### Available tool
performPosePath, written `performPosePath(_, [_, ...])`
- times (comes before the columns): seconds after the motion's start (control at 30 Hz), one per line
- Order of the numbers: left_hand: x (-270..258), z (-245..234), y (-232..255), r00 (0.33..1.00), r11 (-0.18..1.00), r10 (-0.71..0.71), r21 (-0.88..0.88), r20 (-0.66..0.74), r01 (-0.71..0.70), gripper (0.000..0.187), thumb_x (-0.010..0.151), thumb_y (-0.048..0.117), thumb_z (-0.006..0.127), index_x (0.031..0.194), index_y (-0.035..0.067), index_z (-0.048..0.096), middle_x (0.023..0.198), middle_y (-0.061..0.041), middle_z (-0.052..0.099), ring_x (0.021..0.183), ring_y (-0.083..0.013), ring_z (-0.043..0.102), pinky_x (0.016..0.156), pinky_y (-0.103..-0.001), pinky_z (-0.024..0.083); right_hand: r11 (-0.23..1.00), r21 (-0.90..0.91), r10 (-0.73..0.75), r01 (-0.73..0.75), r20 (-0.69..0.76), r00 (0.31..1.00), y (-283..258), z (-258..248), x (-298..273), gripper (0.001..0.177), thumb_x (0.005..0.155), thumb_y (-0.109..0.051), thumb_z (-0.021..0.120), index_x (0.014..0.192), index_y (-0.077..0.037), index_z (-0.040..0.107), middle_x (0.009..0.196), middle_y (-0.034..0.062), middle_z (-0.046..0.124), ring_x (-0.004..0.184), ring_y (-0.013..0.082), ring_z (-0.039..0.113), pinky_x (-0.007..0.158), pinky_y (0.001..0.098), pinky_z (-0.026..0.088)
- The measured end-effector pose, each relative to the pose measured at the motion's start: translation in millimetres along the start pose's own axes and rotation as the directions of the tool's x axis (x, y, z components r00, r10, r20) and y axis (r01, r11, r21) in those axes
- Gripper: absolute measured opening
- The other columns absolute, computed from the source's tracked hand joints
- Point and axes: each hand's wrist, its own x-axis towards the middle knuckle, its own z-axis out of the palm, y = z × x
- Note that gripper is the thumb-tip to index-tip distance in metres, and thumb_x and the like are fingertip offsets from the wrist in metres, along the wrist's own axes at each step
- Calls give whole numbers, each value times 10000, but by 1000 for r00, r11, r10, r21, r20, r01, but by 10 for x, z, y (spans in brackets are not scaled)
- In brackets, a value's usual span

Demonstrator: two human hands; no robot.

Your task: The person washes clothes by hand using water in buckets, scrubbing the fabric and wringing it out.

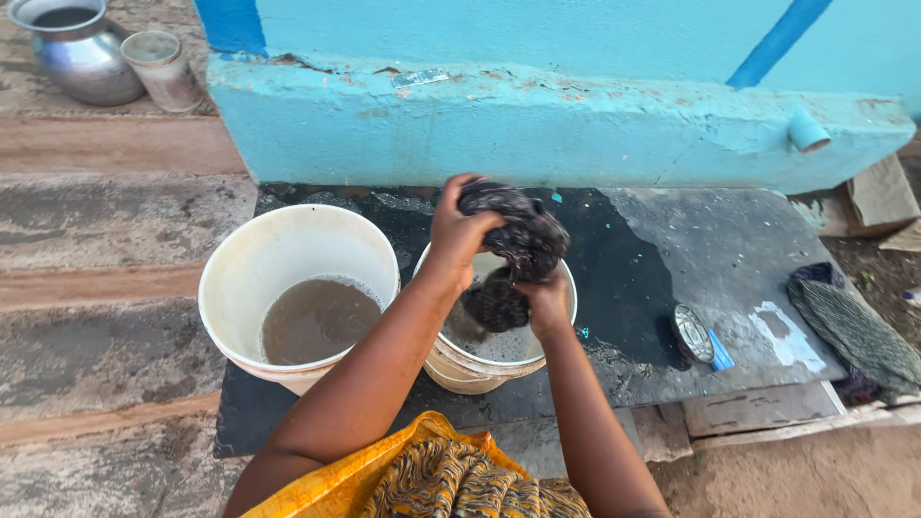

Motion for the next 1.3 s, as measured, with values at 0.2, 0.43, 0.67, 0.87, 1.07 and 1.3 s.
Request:
performPosePath(0.2, [122,-466,-700,907,886,-421,-212,9,413,655,751,-25,620,1329,213,421,1221,-173,600,941,-300,709,652,-444,621,865,491,15,102,-227,974,59,-197,-30,572,746,149,456,1243,-58,648,1151,123,732,1063,279,715,959,465,625])
performPosePath(0.43, [108,-610,-1497,924,929,-364,116,116,351,804,787,-12,716,1513,185,436,1402,-216,594,1301,-380,577,1015,-545,505,548,834,168,61,-181,969,324,-324,90,309,954,-190,522,1130,1,689,1128,183,731,1056,340,710,974,522,592])
performPosePath(0.67, [-144,-624,-1116,730,701,-620,-215,286,680,936,719,5,600,1486,433,275,1396,-111,498,1234,-419,575,803,-695,564,551,833,196,47,-183,963,441,-274,41,355,972,-252,522,1166,-9,692,1158,176,729,1076,342,706,985,511,583])
performPosePath(0.87, [-41,-686,-1460,868,890,-409,-87,283,448,782,683,-65,669,1396,211,506,1361,-148,575,1171,-315,642,830,-593,619,615,786,303,-67,-157,940,430,-247,92,440,990,-360,476,1210,-37,681,1177,160,725,1089,343,696,978,510,573])
performPosePath(1.07, [-101,-697,-1507,980,970,-187,170,70,173,710,600,-93,714,1256,153,593,1267,-112,568,1185,-288,587,1026,-440,490,650,727,393,-222,-71,917,569,-223,191,482,1009,-347,393,1260,-53,680,1234,154,712,1115,338,697,995,524,575])
performPosePath(1.3, [-290,-646,-1493,922,646,322,662,215,-380,632,684,22,801,1255,186,584,1277,-111,514,1202,-359,572,1068,-450,488,598,682,629,-421,-73,774,274,-28,15,541,978,-437,331,1233,-117,686,1195,93,717,1070,288,690,967,526,539])
